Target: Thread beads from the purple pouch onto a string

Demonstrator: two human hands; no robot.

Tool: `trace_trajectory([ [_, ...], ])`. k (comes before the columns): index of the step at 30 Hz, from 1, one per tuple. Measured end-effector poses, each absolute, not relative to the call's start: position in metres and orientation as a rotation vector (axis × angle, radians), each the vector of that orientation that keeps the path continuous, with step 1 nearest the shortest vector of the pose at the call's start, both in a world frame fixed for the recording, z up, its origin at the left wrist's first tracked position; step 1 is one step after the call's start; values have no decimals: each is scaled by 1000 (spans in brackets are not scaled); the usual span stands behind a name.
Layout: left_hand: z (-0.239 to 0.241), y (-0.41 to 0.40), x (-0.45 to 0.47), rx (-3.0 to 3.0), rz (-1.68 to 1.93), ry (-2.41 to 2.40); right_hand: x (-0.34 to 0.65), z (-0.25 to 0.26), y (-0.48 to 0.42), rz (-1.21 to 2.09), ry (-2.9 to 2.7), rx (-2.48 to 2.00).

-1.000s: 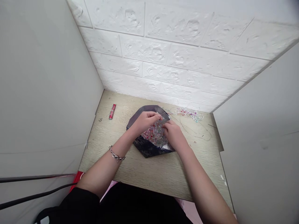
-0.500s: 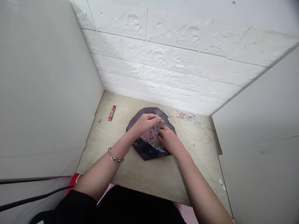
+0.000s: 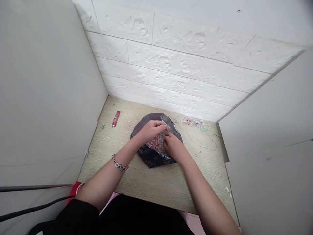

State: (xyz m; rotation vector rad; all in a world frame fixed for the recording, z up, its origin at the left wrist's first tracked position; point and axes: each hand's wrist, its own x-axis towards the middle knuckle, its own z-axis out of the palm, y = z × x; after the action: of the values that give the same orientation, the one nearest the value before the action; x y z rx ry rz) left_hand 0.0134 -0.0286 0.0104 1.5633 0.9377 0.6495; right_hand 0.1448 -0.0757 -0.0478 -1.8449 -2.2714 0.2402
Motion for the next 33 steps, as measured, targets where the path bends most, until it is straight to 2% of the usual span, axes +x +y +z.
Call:
trace_trajectory([
  [24,9,-29,13,1615,663,945,143,-53,-74,322,-2233,-1686],
  [29,7,-28,13,1645,675,940,144,-43,-73,377,-1834,-1472],
  [33,7,-27,12,1679,675,940,148,-38,-72,574,-1444,-1376],
])
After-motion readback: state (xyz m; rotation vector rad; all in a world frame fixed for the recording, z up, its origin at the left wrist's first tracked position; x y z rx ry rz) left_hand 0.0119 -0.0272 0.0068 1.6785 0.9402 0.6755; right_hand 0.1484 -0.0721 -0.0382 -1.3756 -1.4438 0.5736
